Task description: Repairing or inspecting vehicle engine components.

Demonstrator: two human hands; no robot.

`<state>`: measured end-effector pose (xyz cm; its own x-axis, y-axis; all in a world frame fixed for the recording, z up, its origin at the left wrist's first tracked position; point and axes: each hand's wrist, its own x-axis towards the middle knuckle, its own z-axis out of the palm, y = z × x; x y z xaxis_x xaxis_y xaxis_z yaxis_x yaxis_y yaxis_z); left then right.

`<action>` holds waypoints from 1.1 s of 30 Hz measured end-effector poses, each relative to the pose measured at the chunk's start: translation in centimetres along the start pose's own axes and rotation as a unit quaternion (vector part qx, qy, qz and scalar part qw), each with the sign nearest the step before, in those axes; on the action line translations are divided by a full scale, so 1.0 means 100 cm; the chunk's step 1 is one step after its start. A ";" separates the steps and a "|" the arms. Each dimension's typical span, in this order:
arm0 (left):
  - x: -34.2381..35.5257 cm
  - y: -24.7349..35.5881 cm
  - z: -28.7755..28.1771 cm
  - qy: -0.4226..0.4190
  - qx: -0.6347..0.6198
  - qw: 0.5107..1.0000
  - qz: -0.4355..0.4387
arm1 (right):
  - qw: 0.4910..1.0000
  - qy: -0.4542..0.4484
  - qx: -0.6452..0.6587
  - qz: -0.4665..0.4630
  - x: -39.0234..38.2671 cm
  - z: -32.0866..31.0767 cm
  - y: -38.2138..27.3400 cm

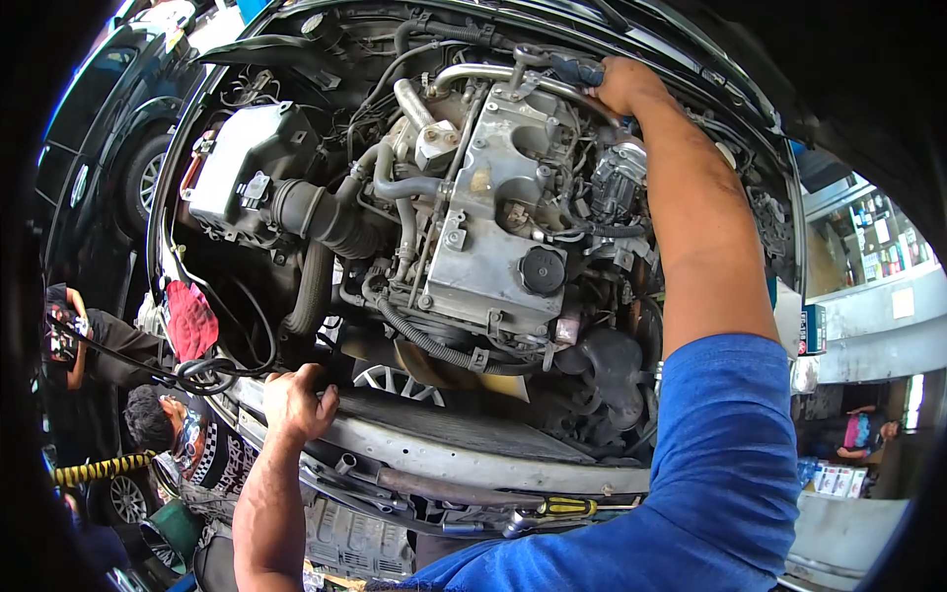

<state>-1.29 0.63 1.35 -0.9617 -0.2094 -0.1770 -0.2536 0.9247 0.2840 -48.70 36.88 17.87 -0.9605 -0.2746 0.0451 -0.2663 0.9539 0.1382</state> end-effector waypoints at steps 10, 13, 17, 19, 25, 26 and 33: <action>0.000 0.003 -0.002 -0.002 0.012 1.000 -0.012 | 0.994 -0.102 0.020 0.019 -0.025 0.003 -0.012; 0.000 0.004 -0.003 -0.006 0.008 1.000 -0.014 | 0.993 -0.115 -0.012 -0.005 -0.036 -0.009 -0.028; -0.003 0.006 -0.006 -0.018 0.007 1.000 -0.020 | 0.970 -0.223 0.068 0.067 -0.042 -0.018 -0.043; -0.003 0.006 -0.006 -0.013 0.005 0.999 -0.029 | 0.979 -0.189 0.041 0.063 -0.042 -0.017 -0.041; -0.003 -0.003 -0.013 -0.100 0.026 0.994 -0.038 | 0.999 -0.036 -0.039 -0.007 -0.020 -0.001 -0.015; -0.005 -0.003 -0.015 -0.100 0.033 0.994 -0.034 | 0.999 -0.026 -0.043 -0.018 -0.013 0.002 -0.011; -0.008 -0.005 -0.016 -0.068 0.002 0.998 -0.001 | 0.995 0.019 -0.092 -0.027 0.049 0.037 0.030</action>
<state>-0.54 -0.21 2.86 -0.9382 -0.1655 -0.3039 -0.2542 0.9256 0.2805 -54.46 38.82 14.79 -0.9404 -0.3329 0.0696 -0.2949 0.9001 0.3207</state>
